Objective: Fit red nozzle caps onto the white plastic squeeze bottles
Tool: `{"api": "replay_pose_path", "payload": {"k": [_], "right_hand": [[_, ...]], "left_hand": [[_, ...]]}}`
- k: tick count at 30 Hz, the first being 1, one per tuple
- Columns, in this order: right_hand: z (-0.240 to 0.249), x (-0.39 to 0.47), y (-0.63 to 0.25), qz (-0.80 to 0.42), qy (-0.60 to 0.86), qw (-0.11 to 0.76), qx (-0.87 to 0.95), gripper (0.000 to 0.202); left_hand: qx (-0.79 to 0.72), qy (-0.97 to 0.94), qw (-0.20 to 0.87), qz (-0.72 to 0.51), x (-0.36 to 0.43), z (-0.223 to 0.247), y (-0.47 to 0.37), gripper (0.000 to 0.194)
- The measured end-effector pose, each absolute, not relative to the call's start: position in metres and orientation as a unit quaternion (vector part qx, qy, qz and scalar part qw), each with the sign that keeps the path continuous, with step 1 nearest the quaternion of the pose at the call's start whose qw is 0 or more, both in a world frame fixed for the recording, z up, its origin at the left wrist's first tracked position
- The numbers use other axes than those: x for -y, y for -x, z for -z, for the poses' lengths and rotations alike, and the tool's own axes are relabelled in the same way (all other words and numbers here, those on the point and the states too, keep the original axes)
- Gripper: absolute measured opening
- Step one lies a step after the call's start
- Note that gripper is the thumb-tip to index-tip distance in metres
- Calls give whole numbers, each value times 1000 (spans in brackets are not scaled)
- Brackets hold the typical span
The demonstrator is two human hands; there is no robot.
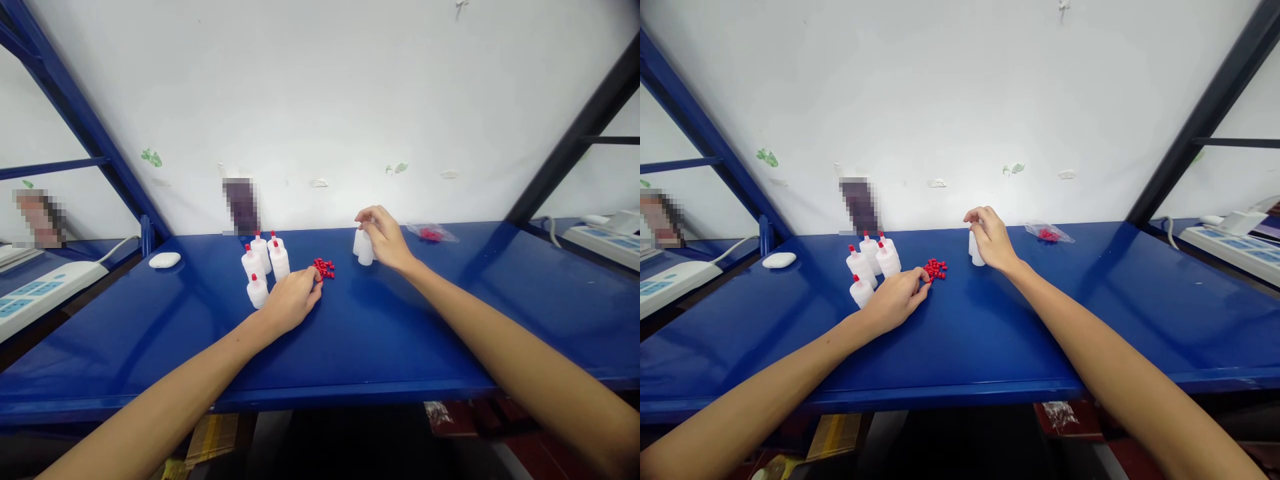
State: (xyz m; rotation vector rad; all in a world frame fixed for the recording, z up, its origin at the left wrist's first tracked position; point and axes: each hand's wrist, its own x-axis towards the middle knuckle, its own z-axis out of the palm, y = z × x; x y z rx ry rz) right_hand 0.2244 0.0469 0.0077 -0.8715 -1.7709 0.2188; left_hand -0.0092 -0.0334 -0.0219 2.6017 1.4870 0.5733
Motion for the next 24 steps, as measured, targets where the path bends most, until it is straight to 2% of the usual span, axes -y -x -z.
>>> {"api": "replay_pose_path", "payload": {"k": [24], "right_hand": [[-7,-48,-228,-155,379,587,698,11]], "left_hand": [[-473,-854,66,-206,37,22,9,14]]}}
